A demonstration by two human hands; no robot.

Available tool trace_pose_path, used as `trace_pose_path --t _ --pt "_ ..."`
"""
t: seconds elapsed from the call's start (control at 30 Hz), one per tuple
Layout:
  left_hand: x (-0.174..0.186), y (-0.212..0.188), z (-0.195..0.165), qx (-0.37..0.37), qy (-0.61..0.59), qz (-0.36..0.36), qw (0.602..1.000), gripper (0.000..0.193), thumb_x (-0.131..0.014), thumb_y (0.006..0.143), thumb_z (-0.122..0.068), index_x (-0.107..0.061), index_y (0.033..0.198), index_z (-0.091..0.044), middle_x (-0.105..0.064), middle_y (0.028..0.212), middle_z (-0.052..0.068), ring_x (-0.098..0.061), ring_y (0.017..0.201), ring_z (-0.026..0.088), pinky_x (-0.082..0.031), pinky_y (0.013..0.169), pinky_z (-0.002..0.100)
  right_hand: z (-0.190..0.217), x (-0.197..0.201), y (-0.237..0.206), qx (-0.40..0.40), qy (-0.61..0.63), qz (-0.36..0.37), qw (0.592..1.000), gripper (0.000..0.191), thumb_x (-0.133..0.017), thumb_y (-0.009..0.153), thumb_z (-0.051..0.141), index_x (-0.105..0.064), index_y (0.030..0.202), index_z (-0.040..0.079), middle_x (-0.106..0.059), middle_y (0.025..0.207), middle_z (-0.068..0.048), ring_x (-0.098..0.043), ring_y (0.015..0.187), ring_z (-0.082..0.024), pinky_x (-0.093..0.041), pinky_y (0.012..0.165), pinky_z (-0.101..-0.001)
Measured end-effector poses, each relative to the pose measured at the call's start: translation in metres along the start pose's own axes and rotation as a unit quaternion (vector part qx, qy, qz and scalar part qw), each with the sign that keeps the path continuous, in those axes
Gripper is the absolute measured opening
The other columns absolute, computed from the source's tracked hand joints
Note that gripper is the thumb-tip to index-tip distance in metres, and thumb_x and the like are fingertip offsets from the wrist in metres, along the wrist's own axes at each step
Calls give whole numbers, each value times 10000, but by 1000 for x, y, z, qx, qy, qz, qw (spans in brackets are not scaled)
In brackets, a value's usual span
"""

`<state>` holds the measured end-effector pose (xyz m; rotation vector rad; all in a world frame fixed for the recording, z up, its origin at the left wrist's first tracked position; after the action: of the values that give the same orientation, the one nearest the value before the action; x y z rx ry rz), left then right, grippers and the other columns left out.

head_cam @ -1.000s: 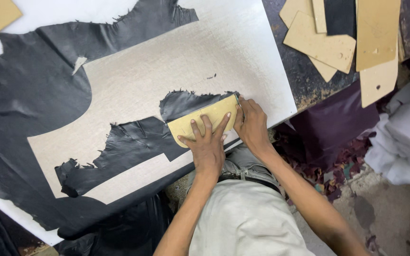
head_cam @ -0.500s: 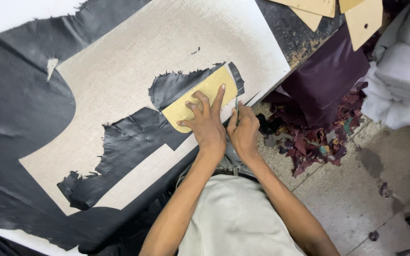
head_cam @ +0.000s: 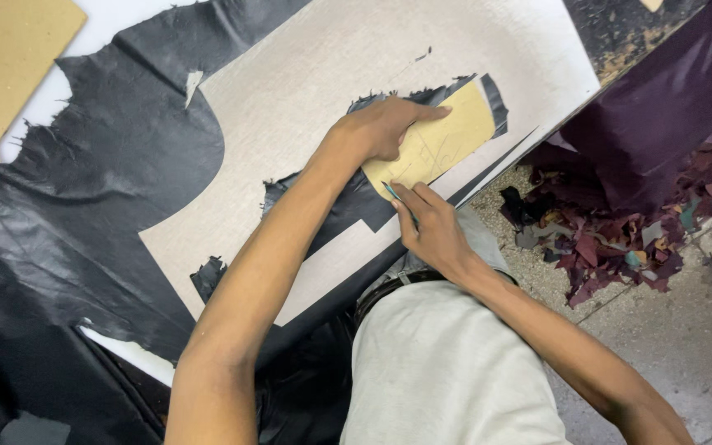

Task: The person lays out a large piece of black leather on a work table, places a cardboard pattern on top, and traces the outline with a pencil. They then cut the leather along the traced lines using a utility knife, remove the pattern, and repeat the process with smaller patterns to cut additional pieces.

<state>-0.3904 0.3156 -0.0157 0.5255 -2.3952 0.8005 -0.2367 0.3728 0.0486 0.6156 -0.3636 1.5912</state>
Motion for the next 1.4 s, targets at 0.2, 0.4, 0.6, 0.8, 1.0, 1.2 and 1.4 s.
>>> trace_pose_path --t 0.2,0.4,0.6,0.8,1.0,1.2,1.4 --pt "-7 5 -1 50 -39 2 998 1091 -745 676 177 -392 1528 -405 -710 1227 35 -736 943 222 -631 700 335 -2 -40 19 4 -27 -29 999 294 -647 958 -49 -653 1251 -67 -575 918 -201 -637 796 -371 -518 682 -427" --pt "-7 -1 -2 83 -23 -8 996 1089 -676 713 235 -404 1540 -420 -743 1097 61 -748 759 218 -585 566 391 -3 -57 27 17 -107 -19 994 217 -630 895 -93 -643 1108 -59 -600 984 -221 -620 870 -403 -527 768 -468" --pt "-16 13 0 33 83 -63 994 1070 -738 712 160 -378 1548 -403 -744 962 70 -723 742 228 -594 603 374 -9 -55 -1 16 -133 43 990 324 -623 910 -66 -609 1234 -86 -596 971 -204 -609 862 -373 -522 752 -459" --pt "-27 22 3 28 129 -87 987 1034 -724 744 157 -393 1544 -409 -748 973 53 -731 818 227 -611 679 379 -15 -25 -41 1 -147 110 983 354 -631 950 -25 -625 1299 -81 -568 889 -169 -594 784 -336 -490 653 -432" --pt "-25 24 2 46 118 -102 987 1070 -769 665 145 -426 1504 -425 -746 989 28 -722 848 215 -608 706 350 -16 -2 -34 36 -116 82 989 374 -696 942 -27 -650 1313 -29 -477 801 -137 -528 670 -282 -454 593 -415" --pt "-29 26 4 55 136 -106 983 1092 -783 660 140 -423 1515 -436 -748 991 19 -730 849 206 -612 726 352 -15 -17 -22 103 -130 117 979 409 -709 934 -20 -638 1336 -30 -492 817 -115 -519 721 -263 -461 649 -405" --pt "-32 27 0 70 140 -99 983 1109 -837 668 67 -392 1520 -484 -766 986 -27 -727 891 169 -584 768 332 -16 -26 -17 80 -208 120 967 342 -681 939 -2 -647 1279 2 -565 905 -99 -570 793 -272 -505 676 -383"
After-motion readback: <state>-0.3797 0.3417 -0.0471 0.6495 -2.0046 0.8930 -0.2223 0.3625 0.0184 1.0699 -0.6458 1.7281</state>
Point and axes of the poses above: each hand's wrist, its own y-axis towards the middle knuckle, its own x-axis out of the back of the hand, z = x × y, the point moved 6 cm from there along y, towards the middle knuckle
